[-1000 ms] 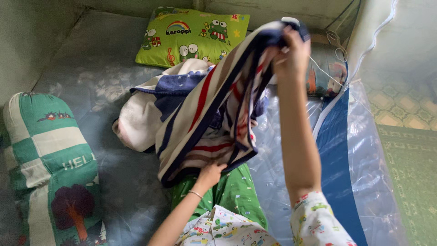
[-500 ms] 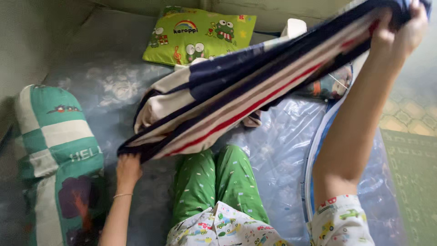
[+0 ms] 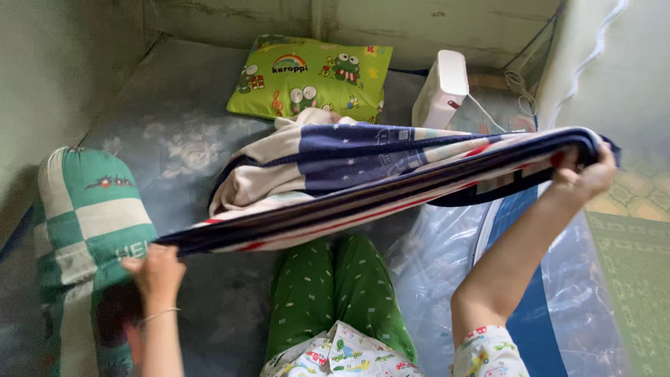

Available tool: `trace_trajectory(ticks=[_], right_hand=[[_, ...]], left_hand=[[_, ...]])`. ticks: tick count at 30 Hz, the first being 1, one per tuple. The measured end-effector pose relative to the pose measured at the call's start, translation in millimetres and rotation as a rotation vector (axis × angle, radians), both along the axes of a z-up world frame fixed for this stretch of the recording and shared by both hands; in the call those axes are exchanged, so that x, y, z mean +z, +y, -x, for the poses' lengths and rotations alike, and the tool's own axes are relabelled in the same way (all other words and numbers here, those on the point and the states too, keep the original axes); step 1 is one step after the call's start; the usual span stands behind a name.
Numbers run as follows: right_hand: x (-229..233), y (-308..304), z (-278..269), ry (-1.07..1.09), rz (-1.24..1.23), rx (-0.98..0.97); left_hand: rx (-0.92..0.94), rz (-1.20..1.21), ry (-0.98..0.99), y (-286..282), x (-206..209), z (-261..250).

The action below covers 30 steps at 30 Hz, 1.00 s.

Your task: The person folds a large blanket and then positions a bolster on the bed.

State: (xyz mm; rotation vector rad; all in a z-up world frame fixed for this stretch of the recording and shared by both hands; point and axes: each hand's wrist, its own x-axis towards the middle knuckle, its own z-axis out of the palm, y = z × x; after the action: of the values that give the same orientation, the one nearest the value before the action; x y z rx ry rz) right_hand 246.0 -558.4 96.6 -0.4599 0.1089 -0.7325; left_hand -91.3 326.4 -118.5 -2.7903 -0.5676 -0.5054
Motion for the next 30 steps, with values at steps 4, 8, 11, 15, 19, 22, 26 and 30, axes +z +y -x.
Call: trace_trajectory(ticks=[4, 8, 11, 15, 19, 22, 26, 30], right_hand=[[18.2, -30.9, 34.0, -0.149, 0.100, -0.129], [25.5, -45.4, 65.4, -0.141, 0.193, -0.213], [12.6, -43.2, 77.8, -0.082, 0.285, -0.265], [-68.7, 20.9, 73.4, 0.347, 0.836, -0.426], [-135.1, 157.2, 22.3, 1.049, 0.630, 0.303], [-126.8, 207.9, -14.5, 0.676, 0.459, 0.685], [2.7, 123.0, -44.1, -0.114, 0.440, 0.419], [130.6, 84.9, -0.8, -0.536, 0.256, 0.452]], left_hand=[[0.105, -0.201, -0.095, 60.3, 49.0, 19.6], [0.243, -0.280, -0.271, 91.6, 72.6, 60.1], [0.287, 0.075, -0.234, 86.3, 51.2, 24.7], [0.307, 0.841, -0.189, 38.1, 2.1, -68.0], [0.181, 1.665, -0.624, -26.3, 0.5, -185.2], [-0.012, 1.737, -1.065, 9.2, 71.6, -258.6], [-0.335, 1.507, -1.455, 106.2, 209.1, -310.7], [-0.673, 1.394, -1.439, 168.6, 269.7, -273.2]])
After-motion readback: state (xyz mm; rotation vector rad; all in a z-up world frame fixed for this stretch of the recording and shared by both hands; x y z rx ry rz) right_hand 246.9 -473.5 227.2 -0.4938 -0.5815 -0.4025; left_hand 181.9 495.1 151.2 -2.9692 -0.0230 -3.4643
